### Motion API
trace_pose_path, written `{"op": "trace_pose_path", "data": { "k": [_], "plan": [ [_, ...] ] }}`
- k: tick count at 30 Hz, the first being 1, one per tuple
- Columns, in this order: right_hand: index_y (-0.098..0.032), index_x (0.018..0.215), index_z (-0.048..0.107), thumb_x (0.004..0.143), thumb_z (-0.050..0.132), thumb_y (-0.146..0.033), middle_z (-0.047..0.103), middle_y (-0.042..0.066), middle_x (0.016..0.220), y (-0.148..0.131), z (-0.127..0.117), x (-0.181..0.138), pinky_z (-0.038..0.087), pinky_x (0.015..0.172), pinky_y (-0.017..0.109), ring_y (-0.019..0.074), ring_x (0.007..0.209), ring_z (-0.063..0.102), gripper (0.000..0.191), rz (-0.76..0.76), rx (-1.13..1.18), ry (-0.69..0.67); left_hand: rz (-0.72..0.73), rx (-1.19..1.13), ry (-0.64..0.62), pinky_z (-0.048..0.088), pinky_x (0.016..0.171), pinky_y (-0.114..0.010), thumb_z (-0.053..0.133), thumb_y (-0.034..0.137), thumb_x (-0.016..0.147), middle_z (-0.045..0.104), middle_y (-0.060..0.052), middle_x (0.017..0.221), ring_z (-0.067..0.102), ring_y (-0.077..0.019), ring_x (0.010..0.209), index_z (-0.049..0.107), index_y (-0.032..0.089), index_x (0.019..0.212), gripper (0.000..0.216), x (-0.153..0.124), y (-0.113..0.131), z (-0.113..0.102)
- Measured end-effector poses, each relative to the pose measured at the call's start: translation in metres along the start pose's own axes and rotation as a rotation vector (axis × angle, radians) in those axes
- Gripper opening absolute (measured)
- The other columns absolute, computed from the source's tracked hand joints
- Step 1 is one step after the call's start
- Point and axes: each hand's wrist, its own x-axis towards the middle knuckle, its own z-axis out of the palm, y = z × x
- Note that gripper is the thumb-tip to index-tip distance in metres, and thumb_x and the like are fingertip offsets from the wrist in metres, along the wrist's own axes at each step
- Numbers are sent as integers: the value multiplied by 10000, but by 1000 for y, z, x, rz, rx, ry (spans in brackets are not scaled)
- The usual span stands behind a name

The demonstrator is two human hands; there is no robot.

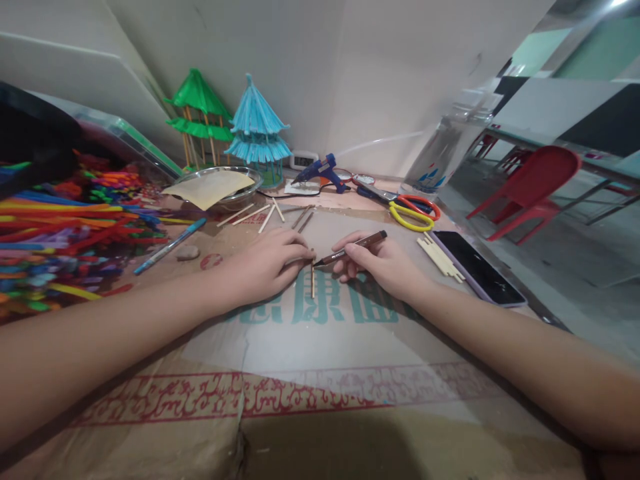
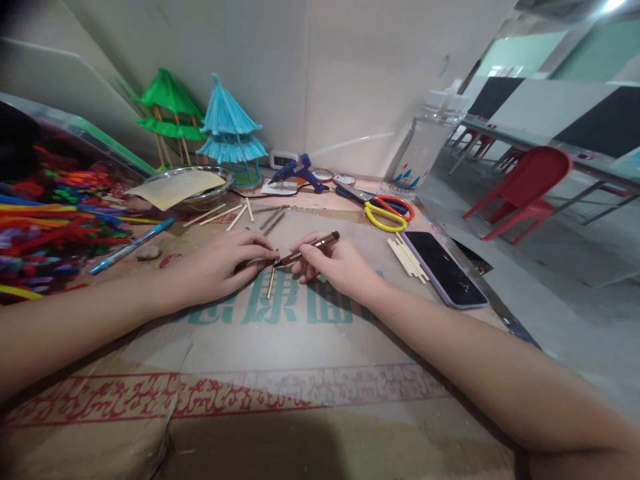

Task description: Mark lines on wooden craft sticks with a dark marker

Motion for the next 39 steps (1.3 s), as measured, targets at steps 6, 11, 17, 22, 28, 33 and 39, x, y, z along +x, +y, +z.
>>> {"op": "trace_pose_path", "data": {
  "k": [6, 11, 17, 22, 28, 33, 39],
  "plan": [
    [-166, 914, 654, 916, 598, -344, 723, 35, 688, -5, -1, -2, 505, 549, 253, 138, 586, 657, 187, 17, -93, -29, -4, 6, -2, 474, 972, -428, 427, 223, 975, 628, -99, 1135, 572, -242, 1087, 691, 189, 1132, 308, -1, -1, 1],
    [-171, 957, 632, 914, 603, -385, 708, 23, 727, 0, 0, 0, 555, 582, 275, 119, 567, 621, 220, -4, -2, -1, 2, 12, -3, 472, 979, -428, 426, 233, 975, 625, -98, 1135, 570, -244, 1097, 686, 194, 1140, 310, -1, -1, 1],
    [-172, 956, 641, 929, 583, -372, 723, 33, 737, 0, -1, 0, 542, 576, 268, 125, 582, 640, 210, -13, -56, -15, 3, 16, 5, 474, 973, -429, 422, 229, 972, 634, -99, 1133, 574, -244, 1089, 685, 185, 1113, 302, 0, 0, 0],
    [-169, 935, 655, 924, 585, -347, 732, 35, 698, -3, -2, -2, 502, 539, 247, 130, 581, 644, 192, -14, -108, -55, 9, 16, 11, 474, 978, -430, 422, 232, 975, 637, -100, 1131, 576, -242, 1090, 683, 178, 1110, 299, -1, -1, 0],
    [-169, 969, 635, 924, 586, -384, 721, 28, 735, 0, 0, 0, 537, 563, 262, 118, 559, 628, 224, -15, -33, -17, 10, 10, 13, 474, 982, -437, 422, 219, 970, 634, -106, 1126, 574, -248, 1095, 685, 176, 1114, 302, 0, 0, 0],
    [-166, 937, 644, 911, 603, -384, 730, 35, 711, -1, -1, -1, 515, 534, 250, 125, 562, 638, 224, -13, -72, -34, -1, -1, 5, 477, 977, -440, 424, 226, 968, 636, -107, 1127, 575, -247, 1088, 687, 179, 1110, 303, 0, 0, -1],
    [-163, 917, 655, 911, 590, -369, 736, 36, 682, -3, -3, -3, 491, 519, 243, 128, 559, 638, 216, -4, -100, -104, 1, 14, 13, 475, 974, -426, 429, 231, 977, 632, -97, 1129, 573, -241, 1096, 685, 185, 1116, 296, 0, -1, 1]
  ]
}}
